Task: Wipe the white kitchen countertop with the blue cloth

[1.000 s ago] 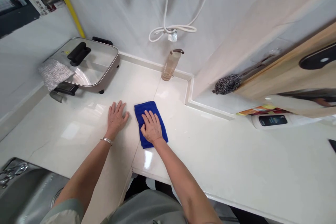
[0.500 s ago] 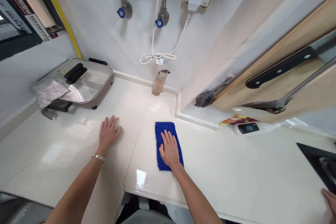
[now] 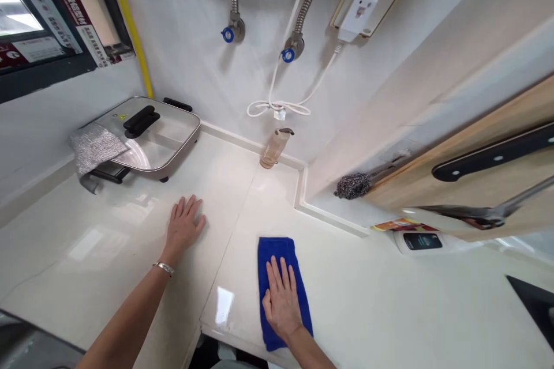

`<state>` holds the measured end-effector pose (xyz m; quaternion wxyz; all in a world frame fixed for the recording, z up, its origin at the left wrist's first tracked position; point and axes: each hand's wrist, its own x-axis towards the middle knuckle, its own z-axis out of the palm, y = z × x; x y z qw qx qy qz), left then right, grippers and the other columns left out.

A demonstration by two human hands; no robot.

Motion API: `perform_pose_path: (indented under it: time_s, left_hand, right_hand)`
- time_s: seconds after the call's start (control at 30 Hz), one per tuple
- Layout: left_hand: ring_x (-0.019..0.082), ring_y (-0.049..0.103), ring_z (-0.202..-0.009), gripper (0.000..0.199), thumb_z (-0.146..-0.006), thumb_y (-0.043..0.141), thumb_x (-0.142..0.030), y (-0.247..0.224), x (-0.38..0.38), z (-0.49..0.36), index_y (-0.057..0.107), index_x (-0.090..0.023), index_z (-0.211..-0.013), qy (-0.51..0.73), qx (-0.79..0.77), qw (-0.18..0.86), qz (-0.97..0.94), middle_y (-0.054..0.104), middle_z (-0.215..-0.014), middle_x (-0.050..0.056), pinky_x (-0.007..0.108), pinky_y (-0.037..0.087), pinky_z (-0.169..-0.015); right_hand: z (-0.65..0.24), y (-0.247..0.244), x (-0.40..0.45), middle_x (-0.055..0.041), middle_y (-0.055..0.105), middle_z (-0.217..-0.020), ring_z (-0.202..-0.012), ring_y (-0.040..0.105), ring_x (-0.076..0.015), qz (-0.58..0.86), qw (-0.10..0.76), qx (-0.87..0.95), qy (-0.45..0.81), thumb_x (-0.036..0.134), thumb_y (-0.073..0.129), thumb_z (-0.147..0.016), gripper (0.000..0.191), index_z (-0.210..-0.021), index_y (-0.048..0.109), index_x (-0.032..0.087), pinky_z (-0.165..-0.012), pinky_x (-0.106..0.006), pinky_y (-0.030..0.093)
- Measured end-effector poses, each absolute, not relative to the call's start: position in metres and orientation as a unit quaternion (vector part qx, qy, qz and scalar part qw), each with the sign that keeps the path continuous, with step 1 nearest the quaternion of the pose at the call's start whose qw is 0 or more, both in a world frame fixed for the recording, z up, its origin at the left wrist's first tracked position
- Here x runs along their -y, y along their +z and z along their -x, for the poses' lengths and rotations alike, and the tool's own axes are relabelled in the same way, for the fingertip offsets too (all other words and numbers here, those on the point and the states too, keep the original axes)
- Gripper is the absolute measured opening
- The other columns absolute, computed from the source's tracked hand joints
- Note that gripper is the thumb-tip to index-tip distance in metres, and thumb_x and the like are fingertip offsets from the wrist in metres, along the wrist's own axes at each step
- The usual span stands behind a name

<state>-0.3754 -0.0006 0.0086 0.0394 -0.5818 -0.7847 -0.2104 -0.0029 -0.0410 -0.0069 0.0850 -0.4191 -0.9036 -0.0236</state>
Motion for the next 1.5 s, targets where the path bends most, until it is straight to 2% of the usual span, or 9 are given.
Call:
perform_pose_path:
  time_s: [0.33,0.7,1.2,1.5]
  left_hand:
    - [0.039,0.031,-0.15,0.053,-0.096,0.046,-0.035,0.016,0.001,0.375,0.054,-0.015,-0.144,-0.202,0.787,0.035,0.582,0.046,-0.158,0.01,0.058,0.028,-0.123]
    - [0.037,0.03,-0.151,0.052,-0.096,0.045,-0.035,0.019,0.0,0.377,0.053,-0.018,-0.145,-0.203,0.789,0.021,0.58,0.044,-0.159,0.009,0.059,0.028,-0.123]
    - [0.035,0.028,-0.153,0.054,-0.096,0.047,-0.037,0.012,-0.001,0.381,0.049,-0.02,-0.148,-0.177,0.792,0.02,0.584,0.042,-0.161,0.006,0.058,0.028,-0.124]
    - [0.035,0.026,-0.154,0.056,-0.097,0.047,-0.039,0.011,0.0,0.383,0.045,-0.023,-0.151,-0.168,0.792,0.008,0.586,0.041,-0.161,0.006,0.06,0.028,-0.124]
  right_hand:
    - [0.059,-0.005,-0.042,-0.0064,0.023,-0.166,-0.156,0.012,-0.0261,0.434,0.13,0.891,0.013,0.016,0.041,-0.088,0.069,-0.156,0.032,0.014,-0.126,-0.052,0.023]
    - [0.084,-0.017,-0.133,-0.0082,0.037,-0.16,-0.152,0.024,-0.0245,0.487,0.194,0.852,-0.008,0.021,0.041,-0.09,0.06,-0.15,0.044,0.014,-0.124,-0.049,0.025]
    - [0.107,-0.03,-0.232,-0.0118,0.04,-0.158,-0.15,0.026,-0.0303,0.584,0.211,0.783,-0.016,0.028,0.036,-0.092,0.06,-0.149,0.042,0.011,-0.124,-0.053,0.022]
    - [0.113,-0.031,-0.281,-0.0133,0.039,-0.159,-0.149,0.026,-0.0326,0.587,0.196,0.785,-0.019,0.029,0.037,-0.09,0.063,-0.151,0.04,0.01,-0.121,-0.055,0.023]
